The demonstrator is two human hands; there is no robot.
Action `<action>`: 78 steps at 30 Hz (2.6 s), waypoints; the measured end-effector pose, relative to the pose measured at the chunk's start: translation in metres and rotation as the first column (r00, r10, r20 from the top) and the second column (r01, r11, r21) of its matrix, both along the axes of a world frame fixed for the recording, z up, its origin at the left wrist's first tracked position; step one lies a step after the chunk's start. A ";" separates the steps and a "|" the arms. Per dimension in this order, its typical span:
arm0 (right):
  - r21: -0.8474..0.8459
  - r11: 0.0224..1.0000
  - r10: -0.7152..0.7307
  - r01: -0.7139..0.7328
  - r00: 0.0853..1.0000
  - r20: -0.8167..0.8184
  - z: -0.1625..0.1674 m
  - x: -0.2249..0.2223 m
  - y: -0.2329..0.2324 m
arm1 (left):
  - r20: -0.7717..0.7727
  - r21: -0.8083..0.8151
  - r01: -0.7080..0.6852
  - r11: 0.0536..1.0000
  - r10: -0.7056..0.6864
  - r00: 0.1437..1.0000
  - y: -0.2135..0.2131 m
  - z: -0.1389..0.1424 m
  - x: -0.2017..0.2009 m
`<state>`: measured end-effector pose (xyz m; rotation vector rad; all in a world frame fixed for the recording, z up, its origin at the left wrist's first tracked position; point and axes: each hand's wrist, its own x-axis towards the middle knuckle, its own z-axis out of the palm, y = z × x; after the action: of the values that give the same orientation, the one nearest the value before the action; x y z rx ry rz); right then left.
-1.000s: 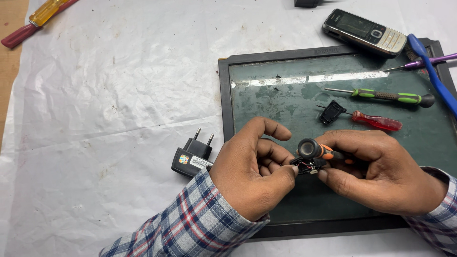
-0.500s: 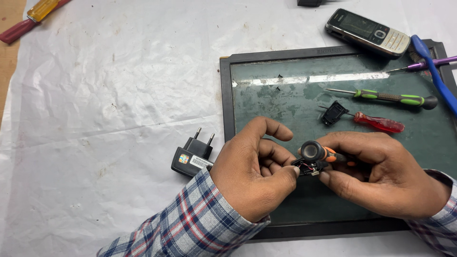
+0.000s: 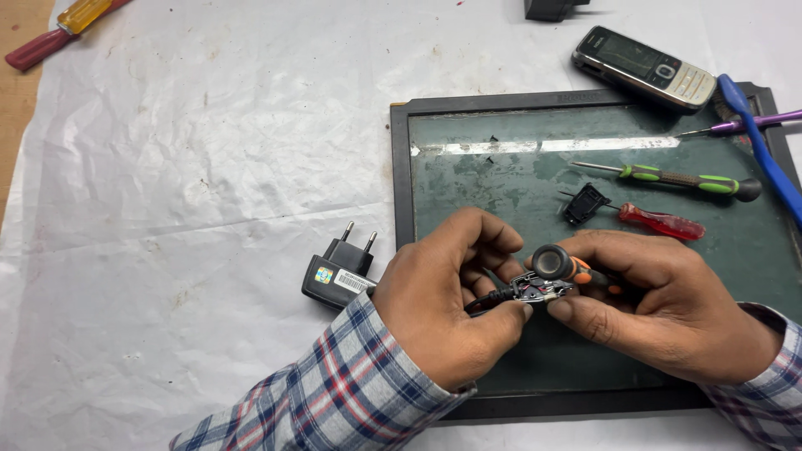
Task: The person repairs a phone charger plug on a work mat. They pry open the charger plug housing with a small screwdriver, pull out the internal wiring, brush debris from the parts, and reassemble the plug housing while working the cable and connector by hand.
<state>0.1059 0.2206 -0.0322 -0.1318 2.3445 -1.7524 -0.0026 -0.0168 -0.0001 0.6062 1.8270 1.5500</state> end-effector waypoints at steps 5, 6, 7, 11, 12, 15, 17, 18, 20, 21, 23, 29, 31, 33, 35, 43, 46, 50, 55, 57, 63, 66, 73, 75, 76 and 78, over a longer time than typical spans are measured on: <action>0.003 0.999 -0.039 0.039 0.999 -0.015 -0.007 0.002 0.005 | 0.001 -0.071 0.031 0.997 -0.031 1.000 0.000 0.003 -0.002; -0.012 0.999 -0.053 0.053 0.998 -0.038 -0.009 0.002 0.006 | 0.025 -0.095 0.038 0.995 -0.036 0.999 0.001 0.004 -0.004; -0.005 0.998 -0.063 0.063 0.998 -0.011 -0.010 0.004 0.007 | 0.031 -0.099 0.040 0.994 -0.037 0.999 0.001 0.005 -0.004; -0.005 0.997 -0.083 0.083 0.996 0.037 -0.014 0.005 0.009 | 0.049 -0.102 0.038 0.994 -0.033 0.998 0.002 0.007 -0.004; -0.013 0.997 -0.082 0.082 0.996 0.033 -0.014 0.004 0.009 | 0.051 -0.101 0.034 0.994 -0.029 0.998 0.001 0.007 -0.005; -0.015 0.997 -0.076 0.076 0.997 0.007 -0.013 0.003 0.009 | 0.056 -0.103 0.047 0.994 -0.042 0.998 0.001 0.007 -0.005; -0.079 0.993 -0.088 0.090 0.996 0.029 -0.012 0.003 0.008 | 0.069 -0.098 0.036 0.994 -0.030 0.997 0.001 0.007 -0.004; -0.112 0.989 -0.095 0.099 0.995 0.041 -0.011 0.002 0.007 | 0.075 -0.096 0.032 0.995 -0.025 0.997 0.001 0.007 -0.005; -0.119 0.986 -0.111 0.119 0.991 0.075 -0.010 0.002 0.006 | 0.094 -0.110 0.033 0.993 -0.023 0.995 0.001 0.008 -0.004; -0.124 0.984 -0.115 0.126 0.989 0.091 -0.009 0.002 0.006 | 0.102 -0.117 0.030 0.993 -0.018 0.995 0.001 0.008 -0.005; -0.104 0.981 -0.149 0.163 0.980 0.129 -0.009 0.001 0.005 | 0.140 -0.128 0.020 0.992 -0.002 0.990 0.002 0.010 -0.005; -0.104 0.978 -0.166 0.183 0.974 0.156 -0.011 0.002 0.007 | 0.197 -0.116 0.023 0.993 0.000 0.980 0.004 0.013 -0.006; -0.100 0.975 -0.177 0.197 0.968 0.179 -0.013 0.002 0.008 | 0.205 -0.110 0.022 0.994 0.001 0.979 0.003 0.013 -0.007; -0.117 0.976 -0.164 0.185 0.971 0.173 -0.014 0.004 0.010 | 0.212 -0.109 0.030 0.994 -0.006 0.977 0.003 0.013 -0.007; -0.133 0.976 -0.152 0.175 0.975 0.163 -0.015 0.005 0.011 | 0.210 -0.112 0.030 0.993 -0.006 0.978 0.003 0.014 -0.007; -0.091 0.985 -0.135 0.147 0.983 0.122 -0.014 0.001 0.010 | 0.202 -0.099 0.029 0.995 -0.008 0.979 0.002 0.016 -0.009; -0.106 0.985 -0.126 0.138 0.985 0.116 -0.012 -0.001 0.006 | 0.210 -0.105 0.026 0.994 -0.003 0.978 0.002 0.014 -0.008; -0.099 0.987 -0.117 0.127 0.988 0.099 -0.010 0.000 0.005 | 0.226 -0.087 0.011 0.996 0.009 0.974 0.002 0.011 -0.007; -0.063 0.991 -0.115 0.121 0.988 0.100 -0.011 -0.001 0.006 | 0.233 -0.041 0.004 0.999 0.005 0.972 0.002 0.010 -0.007; -0.086 0.989 -0.112 0.123 0.986 0.121 -0.010 -0.001 0.006 | 0.229 -0.038 -0.002 0.999 0.010 0.973 0.002 0.011 -0.006; -0.056 0.992 -0.105 0.111 0.990 0.094 -0.008 0.000 0.005 | 0.243 -0.097 0.038 0.995 -0.013 0.970 0.001 0.013 -0.009; -0.096 0.990 -0.097 0.105 0.992 0.080 -0.009 0.000 0.006 | 0.252 -0.141 0.041 0.989 -0.005 0.968 0.002 0.013 -0.009; -0.058 0.993 -0.100 0.106 0.991 0.093 -0.011 0.001 0.006 | 0.212 -0.072 0.026 0.997 -0.010 0.977 0.001 0.011 -0.007; -0.050 0.992 -0.107 0.112 0.990 0.091 -0.010 0.001 0.006 | 0.205 -0.087 0.035 0.996 -0.016 0.979 0.001 0.010 -0.007; -0.068 0.991 -0.108 0.115 0.990 0.092 -0.010 0.001 0.006 | 0.210 -0.090 0.037 0.995 -0.018 0.978 0.001 0.010 -0.008; -0.109 0.987 -0.109 0.119 0.990 0.095 -0.011 0.000 0.006 | 0.219 -0.100 0.040 0.994 -0.017 0.975 0.001 0.009 -0.008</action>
<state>0.1060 0.2265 -0.0429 0.0628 2.2304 -1.9051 -0.0108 -0.0153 0.0093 0.3952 1.7120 1.4319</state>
